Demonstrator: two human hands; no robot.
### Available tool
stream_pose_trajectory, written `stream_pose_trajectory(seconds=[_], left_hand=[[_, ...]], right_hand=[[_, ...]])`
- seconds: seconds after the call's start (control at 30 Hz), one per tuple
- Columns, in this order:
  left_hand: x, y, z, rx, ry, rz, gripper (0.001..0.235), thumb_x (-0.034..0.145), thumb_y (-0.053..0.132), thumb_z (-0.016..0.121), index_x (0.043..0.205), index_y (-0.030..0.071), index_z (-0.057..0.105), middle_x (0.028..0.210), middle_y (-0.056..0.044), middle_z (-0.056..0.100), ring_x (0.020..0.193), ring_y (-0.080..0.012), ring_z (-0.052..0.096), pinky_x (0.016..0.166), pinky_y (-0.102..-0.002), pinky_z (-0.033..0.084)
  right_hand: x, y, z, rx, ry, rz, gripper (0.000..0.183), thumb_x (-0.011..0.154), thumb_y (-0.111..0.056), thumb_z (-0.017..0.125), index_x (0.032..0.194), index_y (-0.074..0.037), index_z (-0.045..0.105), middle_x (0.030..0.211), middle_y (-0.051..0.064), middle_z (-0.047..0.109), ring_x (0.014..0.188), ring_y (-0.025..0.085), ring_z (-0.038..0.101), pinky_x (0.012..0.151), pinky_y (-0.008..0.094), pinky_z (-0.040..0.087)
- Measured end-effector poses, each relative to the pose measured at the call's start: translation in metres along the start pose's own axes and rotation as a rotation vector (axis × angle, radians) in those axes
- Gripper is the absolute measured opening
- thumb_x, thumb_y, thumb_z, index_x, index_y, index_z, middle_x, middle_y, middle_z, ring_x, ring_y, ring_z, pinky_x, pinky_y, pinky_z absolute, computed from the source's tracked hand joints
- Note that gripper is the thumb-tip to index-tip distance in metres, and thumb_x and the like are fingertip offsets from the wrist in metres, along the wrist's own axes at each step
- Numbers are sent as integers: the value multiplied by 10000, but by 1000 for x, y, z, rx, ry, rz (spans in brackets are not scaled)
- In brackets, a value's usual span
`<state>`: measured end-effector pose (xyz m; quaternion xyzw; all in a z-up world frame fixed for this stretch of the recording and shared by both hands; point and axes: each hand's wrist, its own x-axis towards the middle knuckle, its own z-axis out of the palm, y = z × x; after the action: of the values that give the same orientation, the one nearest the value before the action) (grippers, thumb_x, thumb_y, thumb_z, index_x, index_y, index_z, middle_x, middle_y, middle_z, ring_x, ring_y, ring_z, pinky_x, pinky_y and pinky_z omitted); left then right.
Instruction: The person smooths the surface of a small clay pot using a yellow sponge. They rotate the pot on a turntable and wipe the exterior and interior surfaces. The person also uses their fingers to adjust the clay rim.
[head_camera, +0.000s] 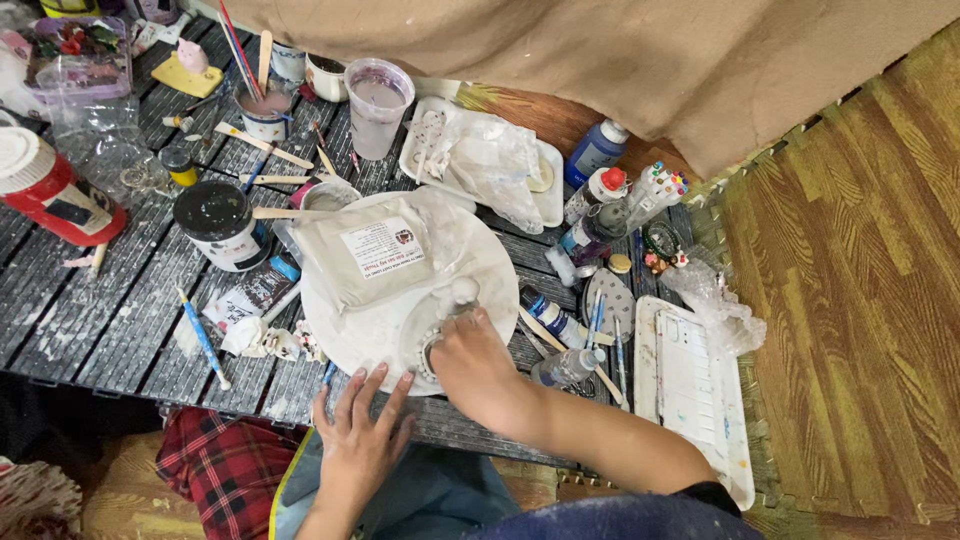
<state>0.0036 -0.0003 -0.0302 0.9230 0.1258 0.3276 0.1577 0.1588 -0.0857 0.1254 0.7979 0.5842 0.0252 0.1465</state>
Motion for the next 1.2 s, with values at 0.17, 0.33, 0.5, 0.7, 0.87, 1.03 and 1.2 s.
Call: stream_pose_trajectory(seconds=[0.17,0.33,0.5,0.7,0.87,1.03,1.2], left_hand=[[0,-1,-1,-2,-1,-14,680,812,378,751,1442,281,517,1475,-65,461,1385,-290,373,1126,-654,260],[7,1,-12,-15,-14,-34,681,798,404,745,1435,298,531,1462,-40,481,1363,-267,409,1127,-651,236],[19,14,-29,-73,-56,-133,670,791,479,727,1409,288,552,1434,-50,490,1350,-286,420,1123,-646,179],[49,21,-33,-54,-51,3,579,836,573,670,1300,230,634,1502,-103,464,1407,-331,365,1120,-640,149],[69,21,-30,190,-13,164,690,880,698,584,1248,131,721,1623,-98,379,1500,-287,282,1123,-630,117],[74,43,-32,31,-141,28,817,852,719,544,1263,28,689,1617,-192,353,1523,-383,230,1142,-641,93],[81,57,-29,7,-144,33,831,846,739,553,1244,22,685,1607,-174,366,1519,-383,205,1138,-660,72]], right_hand=[[13,29,-18,323,-279,-52,188,826,-150,668,948,-30,746,1029,199,712,1039,339,675,992,468,481],[-20,56,-23,725,175,81,231,961,-239,660,1089,-50,692,1060,171,723,987,354,685,854,437,536],[-46,31,34,1181,453,465,253,970,-226,639,1121,-28,685,980,113,737,886,182,696,761,317,542],[-47,13,110,1386,771,739,257,990,-197,636,1157,-7,681,1043,64,730,945,112,651,835,259,532],[-48,16,129,1544,748,737,254,1015,-200,623,1176,-7,658,1047,52,705,948,105,625,834,248,514],[-45,12,128,1587,736,743,263,1008,-217,627,1176,-16,653,1037,48,703,919,94,621,792,245,516],[-48,9,126,1599,781,747,252,1021,-213,621,1168,-10,653,1033,48,698,925,88,619,797,240,518]])
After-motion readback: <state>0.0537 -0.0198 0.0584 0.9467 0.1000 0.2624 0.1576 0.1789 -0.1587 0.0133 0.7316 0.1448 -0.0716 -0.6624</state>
